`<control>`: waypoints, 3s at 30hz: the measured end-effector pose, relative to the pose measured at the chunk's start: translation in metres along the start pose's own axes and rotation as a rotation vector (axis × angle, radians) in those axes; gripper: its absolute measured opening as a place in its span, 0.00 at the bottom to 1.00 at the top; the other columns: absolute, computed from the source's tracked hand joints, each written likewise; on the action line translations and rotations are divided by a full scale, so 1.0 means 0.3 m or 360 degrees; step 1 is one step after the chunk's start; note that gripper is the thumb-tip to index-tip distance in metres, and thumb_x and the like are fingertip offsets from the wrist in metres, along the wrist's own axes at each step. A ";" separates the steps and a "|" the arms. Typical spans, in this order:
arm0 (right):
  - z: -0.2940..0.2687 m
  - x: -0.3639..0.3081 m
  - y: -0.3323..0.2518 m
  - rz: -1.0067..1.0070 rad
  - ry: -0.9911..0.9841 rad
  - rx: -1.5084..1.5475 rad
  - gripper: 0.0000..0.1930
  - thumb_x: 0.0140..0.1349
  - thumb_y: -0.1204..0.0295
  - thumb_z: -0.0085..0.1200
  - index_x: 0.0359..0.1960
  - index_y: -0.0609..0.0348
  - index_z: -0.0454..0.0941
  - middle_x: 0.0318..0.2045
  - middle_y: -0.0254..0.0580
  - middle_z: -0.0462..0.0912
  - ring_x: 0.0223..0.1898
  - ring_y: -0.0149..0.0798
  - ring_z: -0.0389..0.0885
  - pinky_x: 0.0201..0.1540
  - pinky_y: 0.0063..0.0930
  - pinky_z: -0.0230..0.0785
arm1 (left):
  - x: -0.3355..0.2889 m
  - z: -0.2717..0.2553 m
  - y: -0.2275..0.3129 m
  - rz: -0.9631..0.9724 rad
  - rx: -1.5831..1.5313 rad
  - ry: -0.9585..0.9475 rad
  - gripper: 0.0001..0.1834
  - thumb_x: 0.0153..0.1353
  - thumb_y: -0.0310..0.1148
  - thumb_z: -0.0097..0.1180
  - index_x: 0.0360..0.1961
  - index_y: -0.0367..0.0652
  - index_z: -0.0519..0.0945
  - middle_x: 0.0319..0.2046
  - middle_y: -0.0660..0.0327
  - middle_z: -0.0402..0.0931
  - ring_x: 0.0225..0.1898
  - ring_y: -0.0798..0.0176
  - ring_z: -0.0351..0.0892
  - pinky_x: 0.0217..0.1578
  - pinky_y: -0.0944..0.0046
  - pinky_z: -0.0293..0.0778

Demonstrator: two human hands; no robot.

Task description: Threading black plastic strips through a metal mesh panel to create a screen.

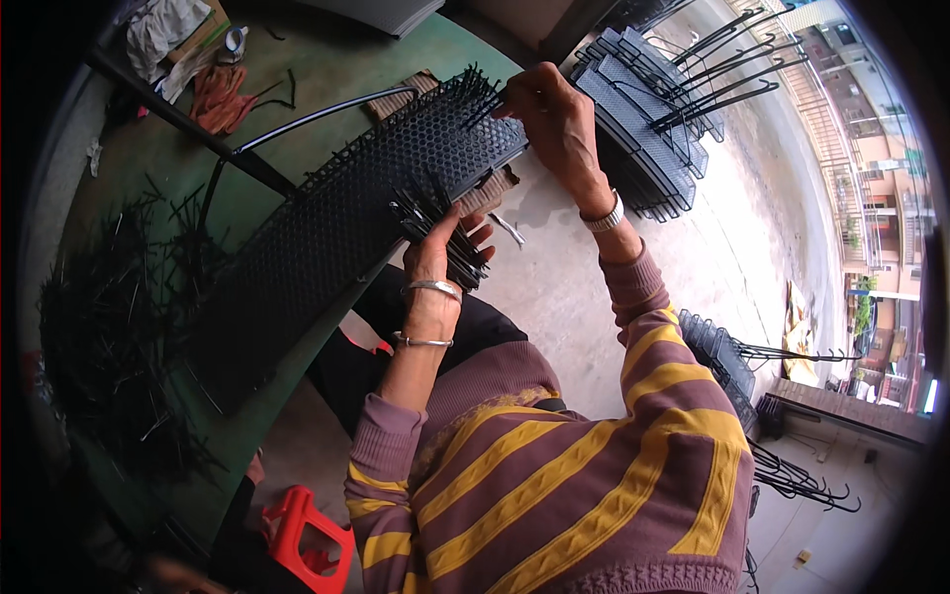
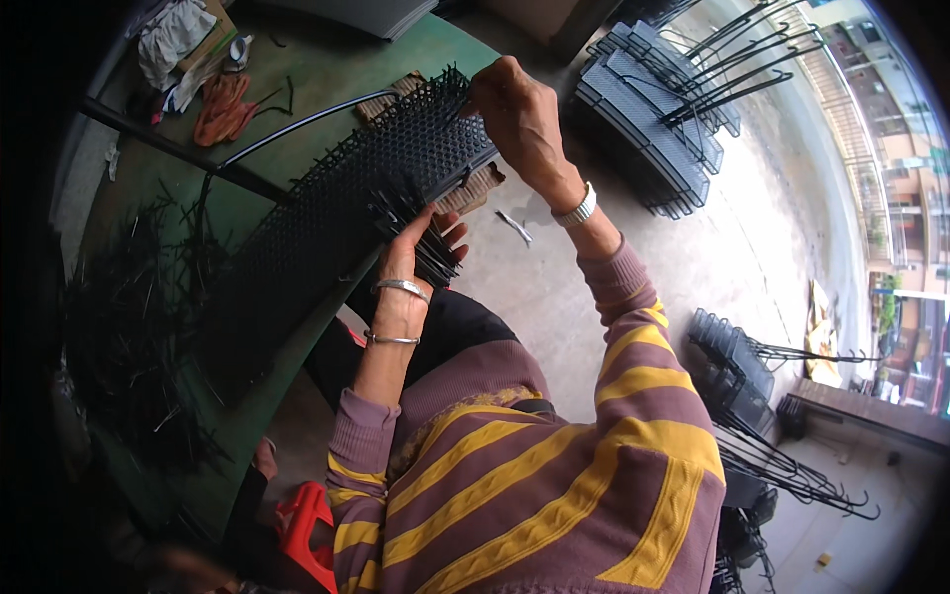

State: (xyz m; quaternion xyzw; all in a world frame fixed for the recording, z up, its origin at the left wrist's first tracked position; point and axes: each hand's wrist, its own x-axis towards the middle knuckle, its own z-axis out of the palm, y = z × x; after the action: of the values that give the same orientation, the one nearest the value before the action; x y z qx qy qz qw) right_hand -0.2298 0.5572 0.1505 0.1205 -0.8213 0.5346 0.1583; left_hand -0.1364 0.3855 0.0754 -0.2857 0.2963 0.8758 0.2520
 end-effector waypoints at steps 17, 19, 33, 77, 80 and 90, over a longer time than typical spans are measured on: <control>0.015 0.081 0.101 -0.0289 0.0243 -0.0438 0.03 0.66 0.76 0.51 0.36 0.62 0.74 0.28 0.42 0.85 0.32 0.34 0.87 0.31 0.21 0.74 | 0.002 -0.002 -0.005 -0.0054 0.0026 0.0017 0.09 0.63 0.35 0.58 0.41 0.44 0.80 0.34 0.58 0.81 0.37 0.59 0.83 0.41 0.49 0.80; 0.015 0.084 0.119 -0.0299 0.0241 -0.0473 0.03 0.66 0.75 0.51 0.36 0.63 0.74 0.28 0.42 0.85 0.32 0.33 0.87 0.32 0.22 0.75 | -0.003 0.005 -0.002 -0.0055 0.0032 0.0030 0.09 0.63 0.35 0.58 0.41 0.44 0.80 0.34 0.58 0.81 0.37 0.59 0.83 0.41 0.48 0.80; -0.001 0.119 0.134 -0.0266 0.0040 -0.0339 0.03 0.65 0.78 0.51 0.37 0.64 0.75 0.28 0.41 0.83 0.33 0.32 0.87 0.33 0.22 0.75 | -0.025 0.024 0.004 -0.0001 0.0066 0.0106 0.06 0.63 0.35 0.59 0.33 0.46 0.79 0.24 0.64 0.76 0.25 0.68 0.75 0.29 0.58 0.79; 0.014 -0.102 -0.036 0.0556 -0.1016 0.0265 0.12 0.65 0.66 0.57 0.36 0.65 0.78 0.28 0.35 0.81 0.34 0.25 0.79 0.39 0.20 0.72 | -0.080 0.073 0.019 0.0109 0.0149 0.0014 0.16 0.59 0.37 0.64 0.43 0.39 0.82 0.32 0.57 0.84 0.29 0.64 0.83 0.23 0.66 0.75; 0.006 -0.095 -0.025 0.0593 -0.0854 0.0567 0.12 0.66 0.66 0.55 0.37 0.67 0.76 0.27 0.38 0.81 0.31 0.27 0.81 0.36 0.22 0.75 | -0.075 0.056 0.016 0.0102 0.0183 0.0023 0.16 0.59 0.37 0.65 0.43 0.39 0.82 0.32 0.57 0.84 0.28 0.62 0.84 0.23 0.65 0.76; -0.017 0.034 0.095 -0.0242 0.0347 -0.0321 0.03 0.67 0.77 0.48 0.38 0.61 0.67 0.26 0.44 0.82 0.27 0.35 0.86 0.29 0.25 0.75 | -0.031 0.026 -0.001 0.0101 0.0250 0.0054 0.10 0.59 0.36 0.63 0.30 0.41 0.79 0.23 0.61 0.78 0.20 0.69 0.74 0.20 0.66 0.72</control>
State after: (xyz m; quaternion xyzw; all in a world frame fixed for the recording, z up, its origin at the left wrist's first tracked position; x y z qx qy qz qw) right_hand -0.2491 0.5730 0.1325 0.1071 -0.8373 0.4459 0.2977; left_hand -0.1324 0.3883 0.0863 -0.2704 0.3773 0.8525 0.2405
